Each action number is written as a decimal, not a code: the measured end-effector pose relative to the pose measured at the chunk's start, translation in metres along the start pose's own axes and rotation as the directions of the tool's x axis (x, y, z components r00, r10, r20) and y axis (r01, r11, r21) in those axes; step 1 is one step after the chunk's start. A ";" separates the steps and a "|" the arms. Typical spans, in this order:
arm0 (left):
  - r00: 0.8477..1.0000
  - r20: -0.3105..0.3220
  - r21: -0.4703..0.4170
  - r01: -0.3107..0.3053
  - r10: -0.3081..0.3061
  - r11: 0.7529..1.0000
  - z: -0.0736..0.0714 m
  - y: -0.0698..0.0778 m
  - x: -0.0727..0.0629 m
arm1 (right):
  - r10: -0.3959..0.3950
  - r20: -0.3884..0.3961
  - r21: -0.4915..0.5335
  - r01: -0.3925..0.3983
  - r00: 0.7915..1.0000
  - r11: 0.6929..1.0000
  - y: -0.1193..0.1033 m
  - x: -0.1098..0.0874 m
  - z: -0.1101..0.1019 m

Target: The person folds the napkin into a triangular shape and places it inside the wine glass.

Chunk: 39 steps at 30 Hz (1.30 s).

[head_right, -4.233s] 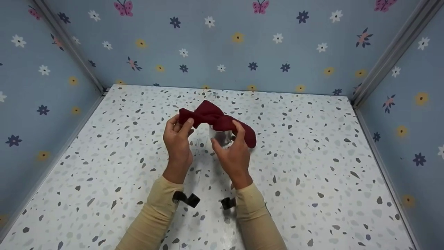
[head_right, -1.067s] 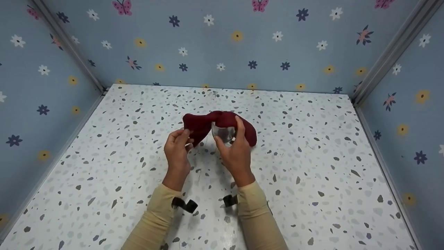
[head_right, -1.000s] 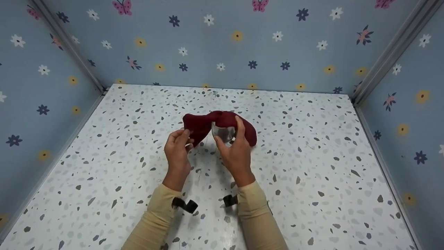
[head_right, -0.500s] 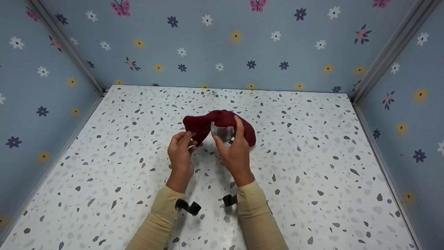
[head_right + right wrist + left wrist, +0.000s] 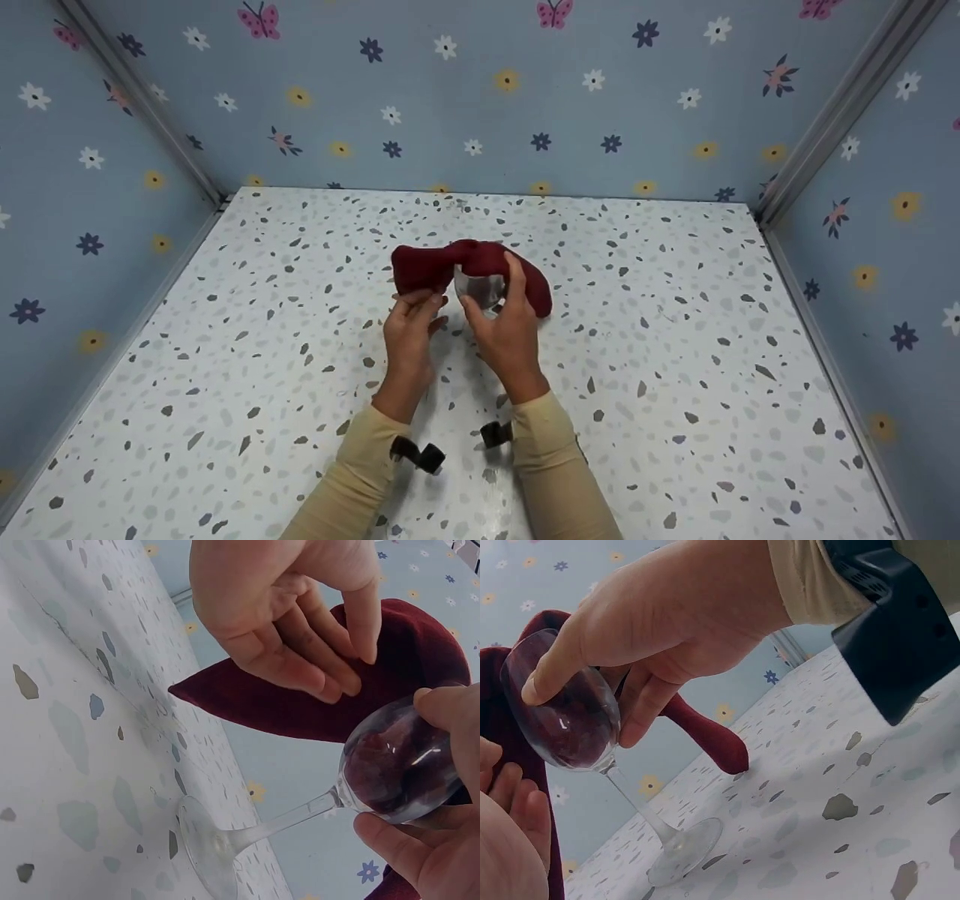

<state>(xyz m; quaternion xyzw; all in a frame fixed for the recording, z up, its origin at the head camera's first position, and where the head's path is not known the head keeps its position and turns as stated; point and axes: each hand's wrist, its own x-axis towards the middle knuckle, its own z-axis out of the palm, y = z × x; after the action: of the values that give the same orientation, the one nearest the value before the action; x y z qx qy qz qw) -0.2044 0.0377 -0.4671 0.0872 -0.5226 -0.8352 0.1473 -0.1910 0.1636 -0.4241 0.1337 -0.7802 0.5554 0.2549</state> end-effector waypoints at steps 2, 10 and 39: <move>1.000 0.019 0.026 -0.007 0.007 1.000 0.001 -0.001 0.000 | 0.001 0.002 0.003 -0.001 1.000 1.000 0.000 0.000 0.000; 0.992 0.125 0.092 -0.023 0.011 0.995 0.003 -0.004 0.000 | 0.008 0.005 0.029 -0.008 1.000 1.000 0.000 0.000 0.000; 0.956 0.293 0.255 -0.099 0.021 0.962 0.020 -0.015 0.006 | 0.007 0.040 0.066 -0.010 0.999 0.998 0.001 0.003 -0.005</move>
<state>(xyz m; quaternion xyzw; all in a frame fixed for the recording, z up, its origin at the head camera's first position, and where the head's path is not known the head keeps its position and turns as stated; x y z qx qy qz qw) -0.2179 0.0586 -0.4717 -0.0320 -0.6485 -0.7561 0.0824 -0.1927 0.1687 -0.4224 0.1498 -0.7669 0.5792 0.2324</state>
